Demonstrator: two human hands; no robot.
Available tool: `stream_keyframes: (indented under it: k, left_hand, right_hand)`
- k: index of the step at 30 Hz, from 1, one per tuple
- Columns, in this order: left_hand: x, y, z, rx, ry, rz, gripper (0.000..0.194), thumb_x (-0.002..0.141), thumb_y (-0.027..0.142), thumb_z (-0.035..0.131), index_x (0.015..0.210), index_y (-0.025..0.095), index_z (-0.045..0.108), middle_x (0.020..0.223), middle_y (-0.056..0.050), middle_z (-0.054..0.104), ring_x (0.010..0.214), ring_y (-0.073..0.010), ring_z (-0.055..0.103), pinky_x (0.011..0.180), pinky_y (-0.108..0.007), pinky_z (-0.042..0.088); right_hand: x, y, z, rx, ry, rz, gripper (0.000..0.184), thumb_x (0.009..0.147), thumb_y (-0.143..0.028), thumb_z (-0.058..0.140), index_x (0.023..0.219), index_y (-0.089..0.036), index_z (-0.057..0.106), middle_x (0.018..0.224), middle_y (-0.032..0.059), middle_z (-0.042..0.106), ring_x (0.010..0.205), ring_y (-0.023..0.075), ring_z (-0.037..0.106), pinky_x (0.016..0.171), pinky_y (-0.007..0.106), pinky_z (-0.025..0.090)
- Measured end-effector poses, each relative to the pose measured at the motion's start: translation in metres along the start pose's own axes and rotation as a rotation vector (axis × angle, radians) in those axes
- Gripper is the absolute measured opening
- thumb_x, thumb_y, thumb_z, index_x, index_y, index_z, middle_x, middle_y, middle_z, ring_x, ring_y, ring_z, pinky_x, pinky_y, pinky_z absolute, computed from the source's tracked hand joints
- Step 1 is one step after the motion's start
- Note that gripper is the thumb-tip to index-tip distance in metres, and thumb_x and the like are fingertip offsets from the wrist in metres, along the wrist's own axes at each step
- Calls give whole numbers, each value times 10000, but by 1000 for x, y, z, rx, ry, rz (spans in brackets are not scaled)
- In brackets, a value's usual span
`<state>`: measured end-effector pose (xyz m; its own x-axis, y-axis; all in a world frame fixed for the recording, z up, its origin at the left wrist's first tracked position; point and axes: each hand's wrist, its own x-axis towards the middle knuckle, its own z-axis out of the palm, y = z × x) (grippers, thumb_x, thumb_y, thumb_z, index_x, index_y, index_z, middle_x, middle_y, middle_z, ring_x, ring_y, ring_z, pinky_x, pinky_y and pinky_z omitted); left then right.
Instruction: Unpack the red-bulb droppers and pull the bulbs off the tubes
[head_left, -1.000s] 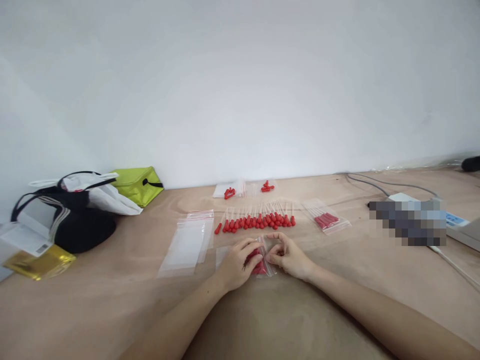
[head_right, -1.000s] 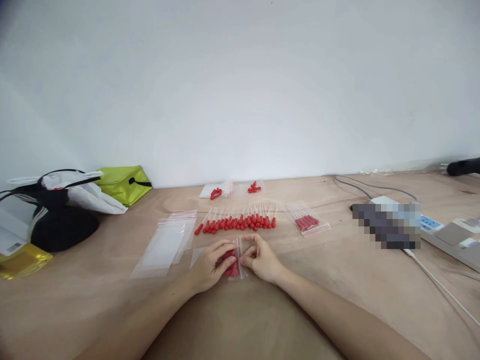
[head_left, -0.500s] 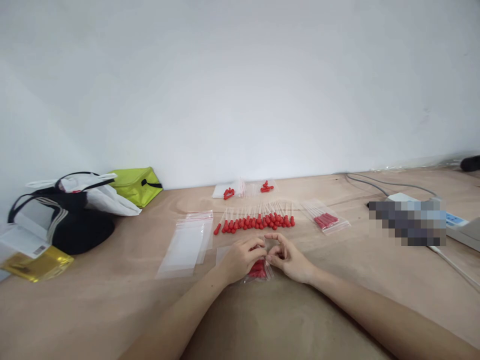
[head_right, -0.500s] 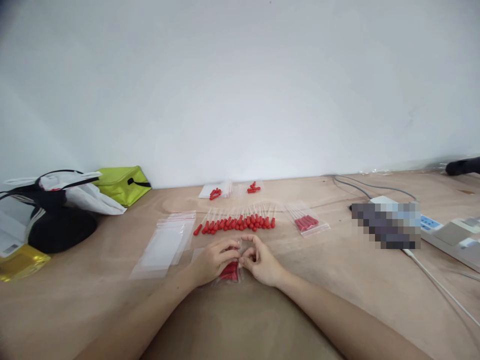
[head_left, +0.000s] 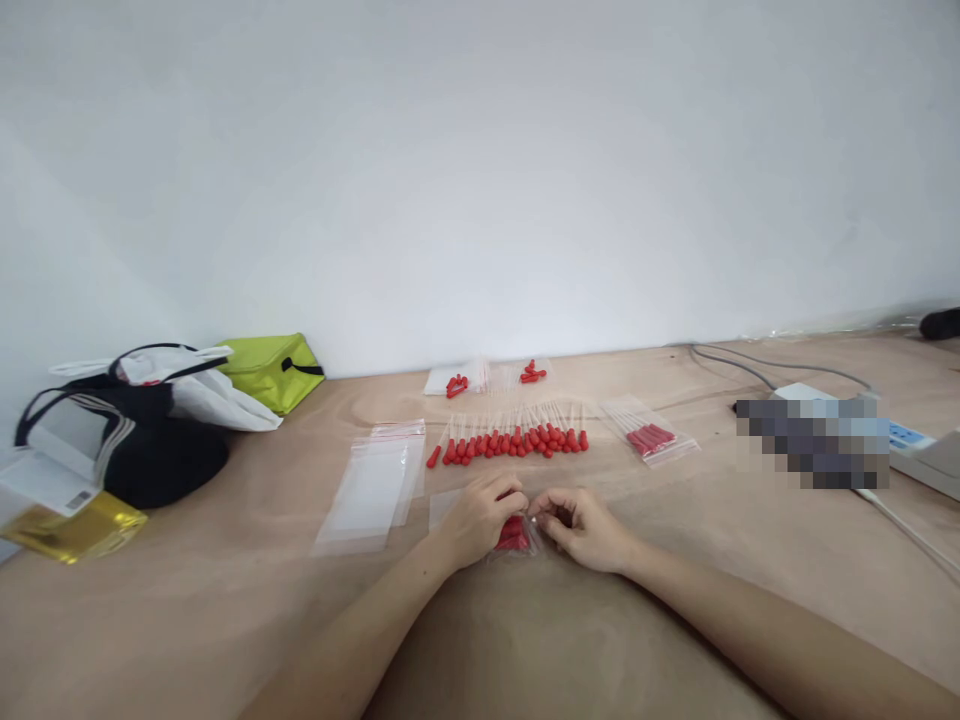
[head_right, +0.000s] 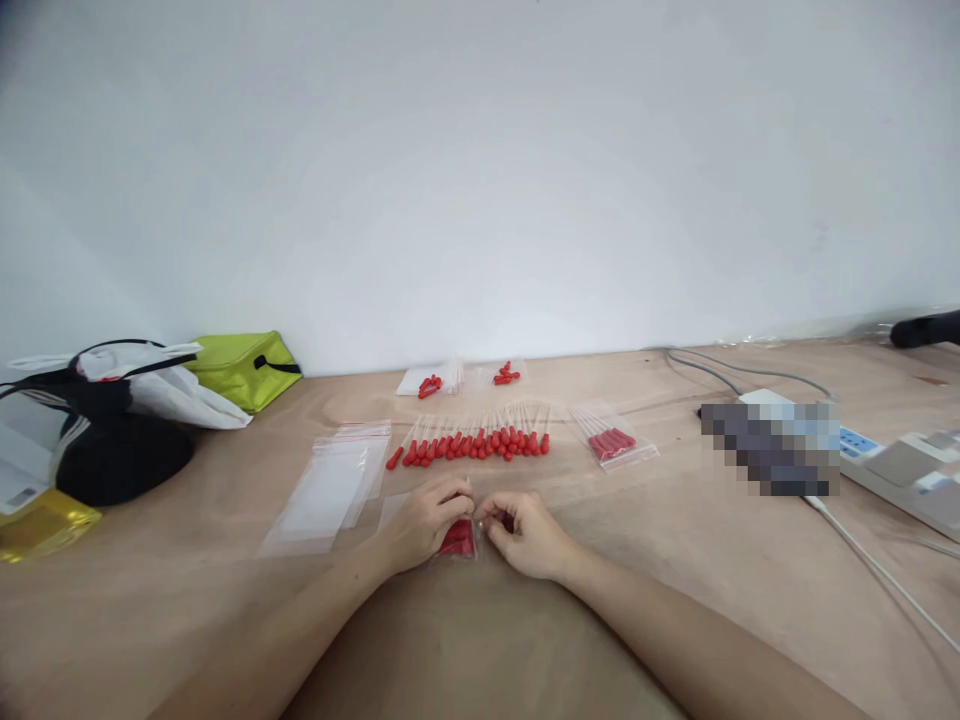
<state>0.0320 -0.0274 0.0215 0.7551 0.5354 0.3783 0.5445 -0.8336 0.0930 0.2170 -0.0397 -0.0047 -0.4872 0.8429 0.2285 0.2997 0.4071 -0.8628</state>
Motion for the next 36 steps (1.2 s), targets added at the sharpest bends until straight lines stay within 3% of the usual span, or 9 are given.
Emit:
stream_keyframes:
  k: [5, 9, 13, 18, 21, 25, 29, 32, 36]
  left_hand:
    - [1, -1, 0, -21, -32, 12, 228, 842, 78, 333, 785, 155, 541, 865, -40, 595, 806, -143, 507, 754, -260, 412]
    - [3, -2, -3, 52, -94, 65, 221, 869, 117, 336, 804, 145, 545, 825, -46, 605, 777, -152, 508, 730, -271, 418]
    - [2, -1, -2, 122, -102, 180, 202, 891, 171, 346, 867, 144, 545, 888, -43, 609, 820, -155, 511, 717, -270, 412]
    - [1, -1, 1, 210, -90, 265, 256, 894, 162, 334, 726, 155, 528, 769, -15, 596, 734, -145, 516, 609, -261, 389]
    - [1, -2, -1, 194, -104, 285, 276, 900, 160, 311, 722, 161, 521, 750, -8, 589, 704, -129, 519, 578, -244, 390]
    - [0, -5, -7, 104, -38, 216, 291, 907, 149, 268, 800, 150, 539, 866, -33, 616, 791, -126, 550, 705, -247, 441]
    - [-8, -1, -15, -58, 53, 10, 251, 899, 170, 293, 934, 170, 541, 1035, -50, 599, 970, -137, 537, 841, -280, 444]
    - [-21, 8, -21, -145, -4, -172, 219, 856, 251, 423, 1050, 197, 509, 1157, -58, 551, 1102, -172, 474, 928, -354, 405]
    - [-42, 15, -27, -190, -100, -343, 455, 804, 283, 500, 1237, 222, 376, 1240, -75, 497, 1161, -211, 428, 972, -426, 353]
  right_hand:
    - [-2, 1, -6, -462, 3, -410, 186, 793, -150, 428, 826, -186, 607, 774, 39, 600, 693, 124, 513, 595, 232, 382]
    - [1, 8, -8, -796, -1, -590, 293, 877, -196, 340, 791, -197, 620, 707, 50, 591, 662, 141, 477, 544, 259, 325]
    - [1, 9, -10, -854, -1, -678, 314, 891, -174, 305, 790, -195, 601, 703, 44, 584, 649, 137, 456, 524, 269, 286]
    - [4, 3, -14, -905, -74, -790, 319, 893, -168, 302, 702, -176, 557, 652, 29, 549, 624, 129, 435, 503, 275, 243]
    - [6, 3, -14, -913, -108, -795, 313, 891, -158, 296, 702, -171, 546, 668, 25, 555, 635, 128, 438, 514, 275, 254]
    - [5, 5, -18, -875, -115, -724, 278, 861, -128, 313, 718, -172, 547, 680, 33, 567, 671, 142, 447, 533, 275, 276]
    - [2, 1, -24, -726, -140, -609, 215, 830, -155, 358, 758, -176, 559, 815, 63, 608, 754, 158, 473, 647, 292, 341]
    - [-1, -3, -28, -569, -178, -533, 153, 768, -144, 425, 794, -188, 569, 907, 51, 619, 830, 166, 491, 745, 326, 344]
    - [0, -3, -27, -394, -167, -381, 187, 735, -118, 457, 851, -201, 579, 875, 25, 635, 833, 163, 510, 766, 336, 349]
